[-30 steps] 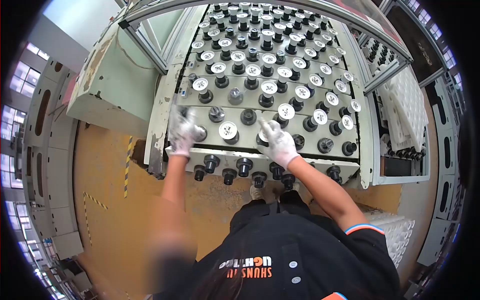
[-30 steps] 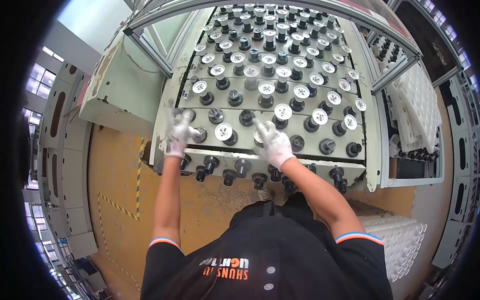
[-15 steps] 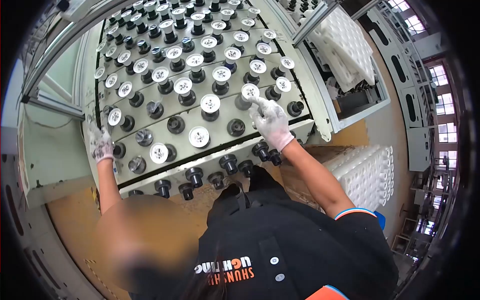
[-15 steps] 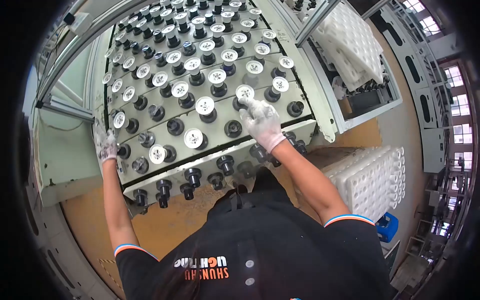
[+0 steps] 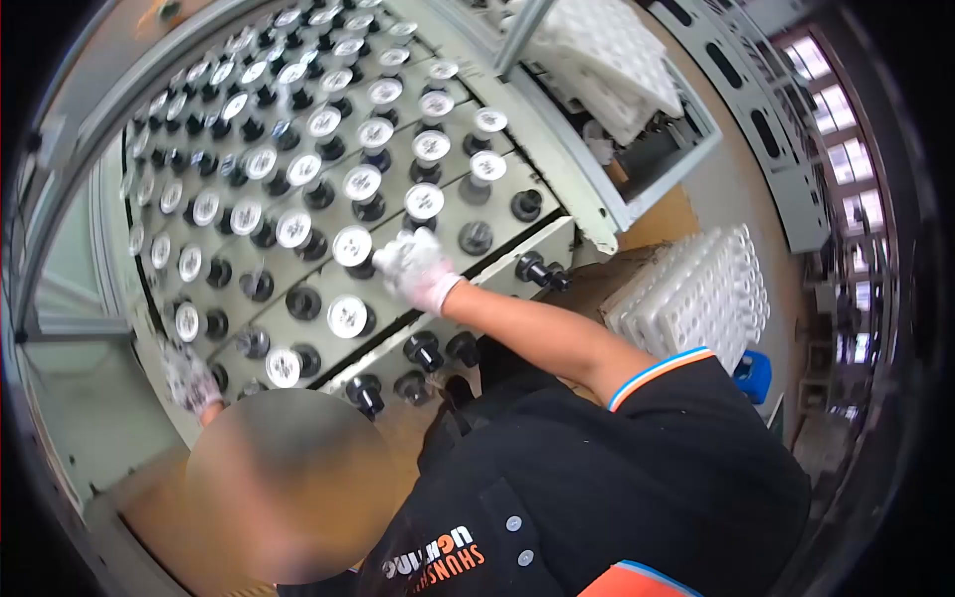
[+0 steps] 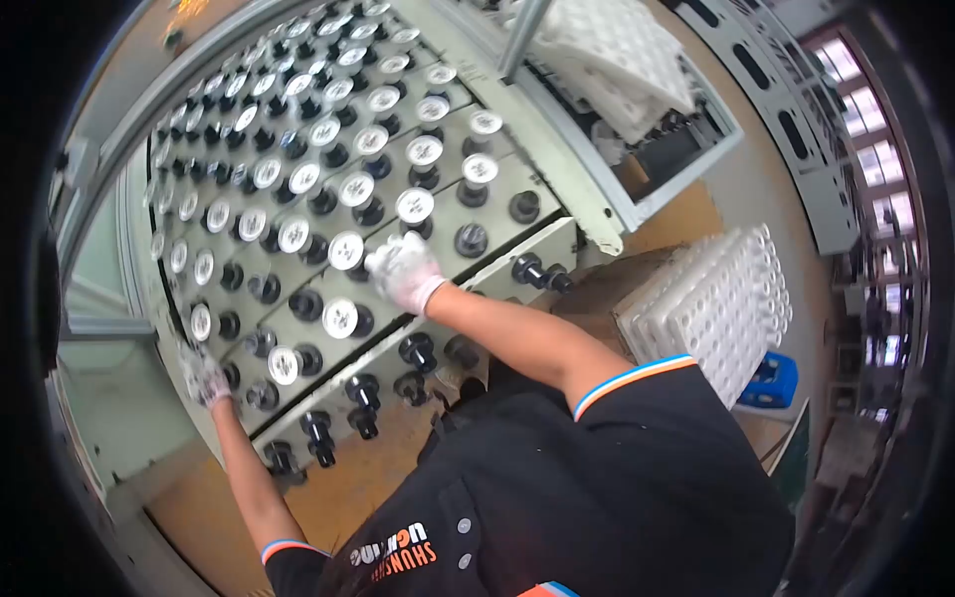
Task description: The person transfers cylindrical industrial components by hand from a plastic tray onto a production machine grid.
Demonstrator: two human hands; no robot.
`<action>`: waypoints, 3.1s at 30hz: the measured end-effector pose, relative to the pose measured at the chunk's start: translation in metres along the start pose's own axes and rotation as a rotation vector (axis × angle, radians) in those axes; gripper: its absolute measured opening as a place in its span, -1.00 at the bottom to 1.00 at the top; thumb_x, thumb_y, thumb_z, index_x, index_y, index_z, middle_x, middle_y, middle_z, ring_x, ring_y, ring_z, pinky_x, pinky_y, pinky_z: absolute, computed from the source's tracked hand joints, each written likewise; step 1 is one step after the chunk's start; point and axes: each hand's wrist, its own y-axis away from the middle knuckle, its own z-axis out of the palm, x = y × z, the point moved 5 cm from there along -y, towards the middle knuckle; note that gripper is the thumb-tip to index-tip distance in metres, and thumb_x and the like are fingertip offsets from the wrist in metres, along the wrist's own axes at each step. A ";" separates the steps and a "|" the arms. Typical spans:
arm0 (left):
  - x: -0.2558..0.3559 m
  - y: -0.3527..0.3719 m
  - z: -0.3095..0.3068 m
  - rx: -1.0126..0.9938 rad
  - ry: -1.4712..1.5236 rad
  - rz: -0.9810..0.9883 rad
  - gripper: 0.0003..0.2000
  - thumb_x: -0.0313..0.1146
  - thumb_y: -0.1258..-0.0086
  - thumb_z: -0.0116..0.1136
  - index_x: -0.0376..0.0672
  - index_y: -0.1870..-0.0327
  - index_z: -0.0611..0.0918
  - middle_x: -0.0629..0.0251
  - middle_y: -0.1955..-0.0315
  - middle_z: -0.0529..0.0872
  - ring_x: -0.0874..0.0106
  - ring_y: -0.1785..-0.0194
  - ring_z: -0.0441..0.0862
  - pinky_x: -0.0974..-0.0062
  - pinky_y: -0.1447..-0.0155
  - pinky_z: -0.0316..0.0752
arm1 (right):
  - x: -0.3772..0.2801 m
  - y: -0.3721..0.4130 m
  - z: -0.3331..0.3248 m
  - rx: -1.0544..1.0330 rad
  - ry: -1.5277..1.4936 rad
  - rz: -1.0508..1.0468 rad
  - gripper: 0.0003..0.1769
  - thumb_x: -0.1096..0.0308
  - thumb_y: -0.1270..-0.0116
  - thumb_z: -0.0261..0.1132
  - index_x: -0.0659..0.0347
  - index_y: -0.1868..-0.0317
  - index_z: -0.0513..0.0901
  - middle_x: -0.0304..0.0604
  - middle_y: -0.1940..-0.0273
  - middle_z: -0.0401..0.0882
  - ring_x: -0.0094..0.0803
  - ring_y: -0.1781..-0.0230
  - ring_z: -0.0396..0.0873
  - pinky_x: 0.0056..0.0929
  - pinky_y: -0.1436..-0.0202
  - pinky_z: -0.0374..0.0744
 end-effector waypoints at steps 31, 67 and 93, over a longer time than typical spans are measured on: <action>0.767 0.571 -0.202 -1.275 1.262 1.323 -0.65 -0.56 -0.22 0.20 -0.37 -0.05 0.56 0.06 0.01 0.57 0.30 -0.07 0.55 0.41 -0.15 0.45 | 0.494 0.794 -0.024 1.903 -1.825 1.010 -0.32 -0.19 -0.46 -0.43 0.01 -0.29 0.35 -0.03 -0.25 0.41 -0.03 -0.24 0.39 0.09 -0.27 0.35; 0.619 0.499 -0.159 -1.147 1.507 0.176 -0.50 -0.45 -0.23 0.19 -0.14 -0.21 0.33 0.40 0.35 0.59 0.60 0.34 0.59 0.58 0.42 0.59 | 0.562 0.812 0.004 -0.223 0.040 1.288 -0.26 0.06 -0.33 0.17 0.05 -0.46 0.17 0.05 -0.45 0.11 -0.05 -0.44 0.12 -0.24 -0.50 0.03; -0.006 0.181 -0.083 0.125 -0.167 -0.160 -0.71 -0.25 -0.33 -0.05 -0.20 0.46 0.68 0.10 0.43 0.68 0.16 0.29 0.60 0.16 0.23 0.47 | 0.249 0.270 -0.087 0.378 -0.925 0.759 -0.37 0.52 -0.28 0.23 0.14 -0.34 0.24 -0.12 -0.19 0.30 -0.34 -0.11 0.45 -0.38 0.11 0.67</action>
